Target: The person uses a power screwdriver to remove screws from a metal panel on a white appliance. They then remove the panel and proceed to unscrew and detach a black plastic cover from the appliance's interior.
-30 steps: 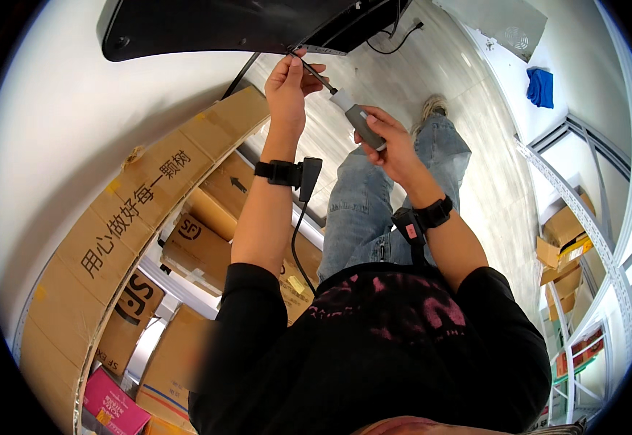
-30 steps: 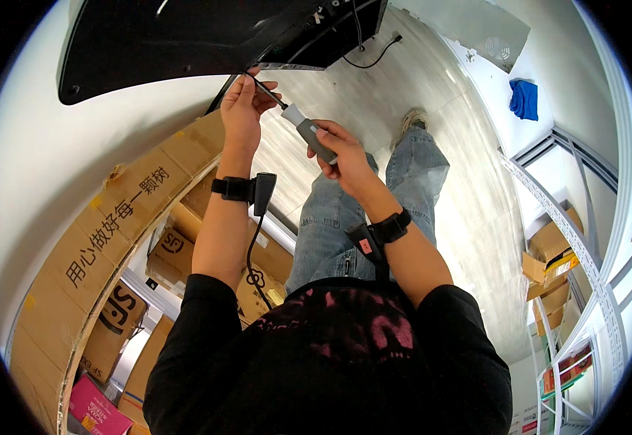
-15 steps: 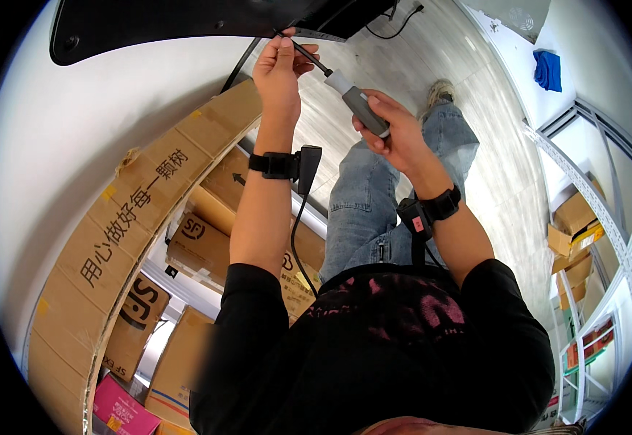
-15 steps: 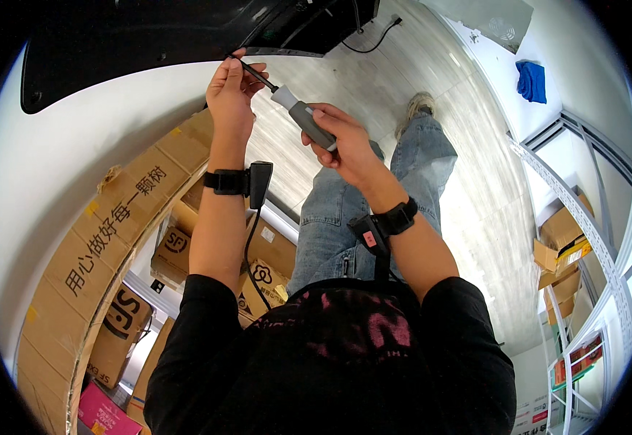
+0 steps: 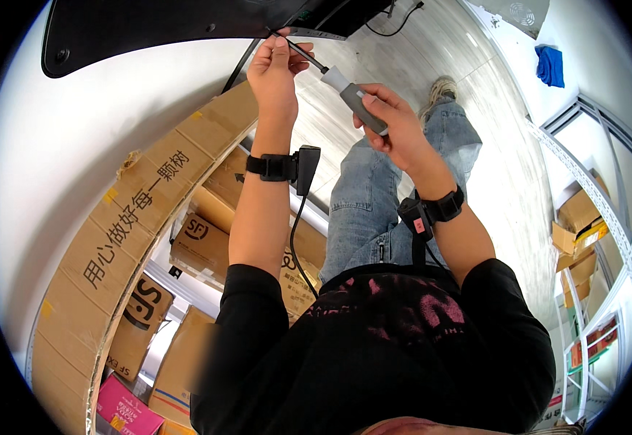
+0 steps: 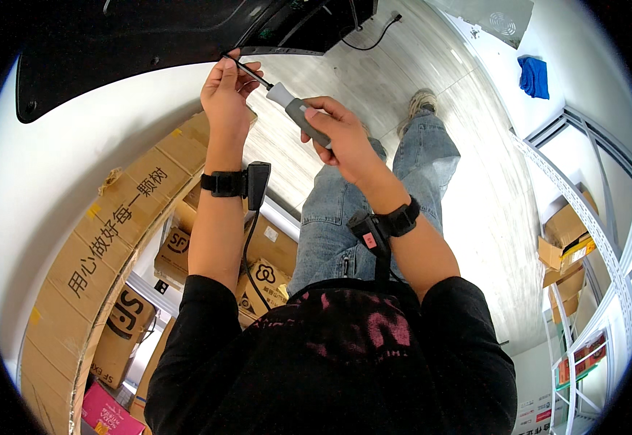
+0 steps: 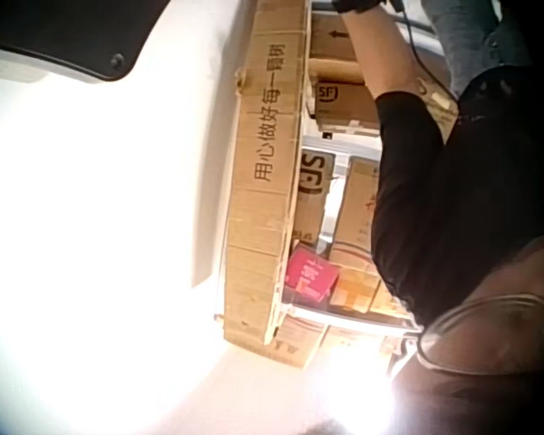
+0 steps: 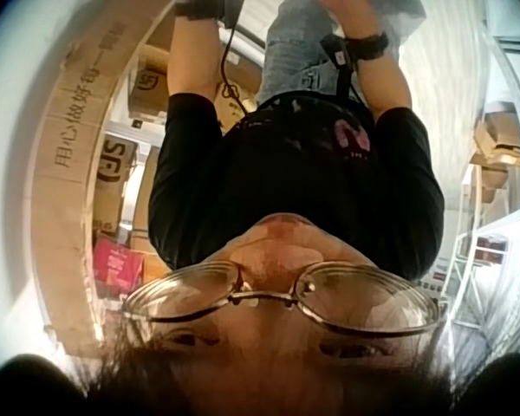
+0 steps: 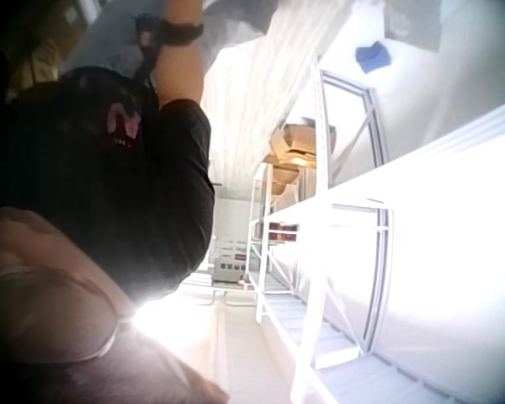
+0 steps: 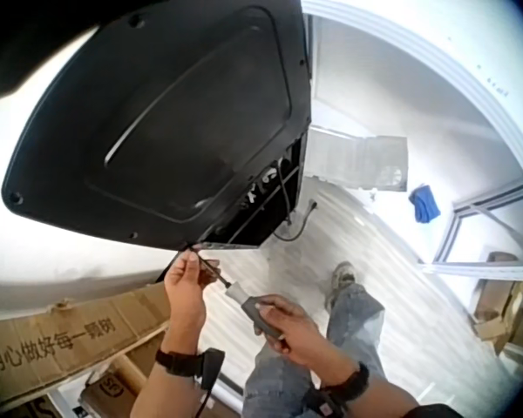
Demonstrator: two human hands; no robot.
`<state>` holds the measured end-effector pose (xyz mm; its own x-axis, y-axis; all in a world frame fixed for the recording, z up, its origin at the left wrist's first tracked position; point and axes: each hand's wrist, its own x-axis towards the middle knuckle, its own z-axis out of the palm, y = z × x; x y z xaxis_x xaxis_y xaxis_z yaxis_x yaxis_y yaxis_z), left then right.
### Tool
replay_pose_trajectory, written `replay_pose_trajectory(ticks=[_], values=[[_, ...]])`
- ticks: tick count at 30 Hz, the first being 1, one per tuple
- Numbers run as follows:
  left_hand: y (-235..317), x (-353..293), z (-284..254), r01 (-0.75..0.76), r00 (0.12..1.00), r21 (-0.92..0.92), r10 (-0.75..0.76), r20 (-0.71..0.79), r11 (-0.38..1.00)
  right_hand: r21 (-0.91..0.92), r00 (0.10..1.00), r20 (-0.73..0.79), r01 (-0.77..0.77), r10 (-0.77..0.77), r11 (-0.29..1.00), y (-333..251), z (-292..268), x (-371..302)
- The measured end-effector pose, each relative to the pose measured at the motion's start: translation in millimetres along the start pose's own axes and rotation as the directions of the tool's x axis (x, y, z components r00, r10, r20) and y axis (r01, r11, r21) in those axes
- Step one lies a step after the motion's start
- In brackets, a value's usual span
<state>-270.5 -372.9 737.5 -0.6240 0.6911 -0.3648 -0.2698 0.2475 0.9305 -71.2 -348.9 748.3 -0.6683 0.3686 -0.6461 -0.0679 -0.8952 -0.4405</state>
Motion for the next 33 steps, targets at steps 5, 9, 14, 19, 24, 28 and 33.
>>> replay_pose_trajectory(ticks=[5,9,14,19,24,28,33], values=[[-0.8,0.7,0.5,0.010,1.000,-0.067,-0.010,-0.003,0.998,-0.555,0.880,-0.050,0.368,-0.471,0.746,8.0,7.0,3.6],[1.3,-2.5,3.2,0.031,1.000,-0.090,-0.031,0.001,0.995,-0.793,0.746,0.063,0.441,-0.663,0.420,6.0,9.3,0.7],[1.4,0.3,1.5,0.041,0.999,-0.033,-0.041,0.001,0.999,-0.407,0.941,-0.011,0.306,-0.340,0.861,3.9,-1.3,4.6],[3.4,-1.1,1.1,0.042,0.998,-0.082,-0.039,0.038,0.996,0.213,0.935,0.352,-0.136,0.054,0.967,-7.9,-20.5,8.8],[8.3,-3.0,8.1,0.107,0.994,-0.021,-0.108,-0.013,0.994,-0.543,0.838,0.102,0.498,-0.535,0.676,15.3,-3.5,13.3],[5.7,2.2,2.8,0.106,0.994,0.040,-0.105,-0.021,0.994,-0.582,0.755,0.031,0.546,-0.655,0.603,27.1,-0.7,15.5],[9.8,-0.9,3.5,0.113,0.994,-0.042,-0.113,0.006,0.993,0.202,0.983,0.179,-0.067,0.031,0.977,-2.4,-8.7,4.9]])
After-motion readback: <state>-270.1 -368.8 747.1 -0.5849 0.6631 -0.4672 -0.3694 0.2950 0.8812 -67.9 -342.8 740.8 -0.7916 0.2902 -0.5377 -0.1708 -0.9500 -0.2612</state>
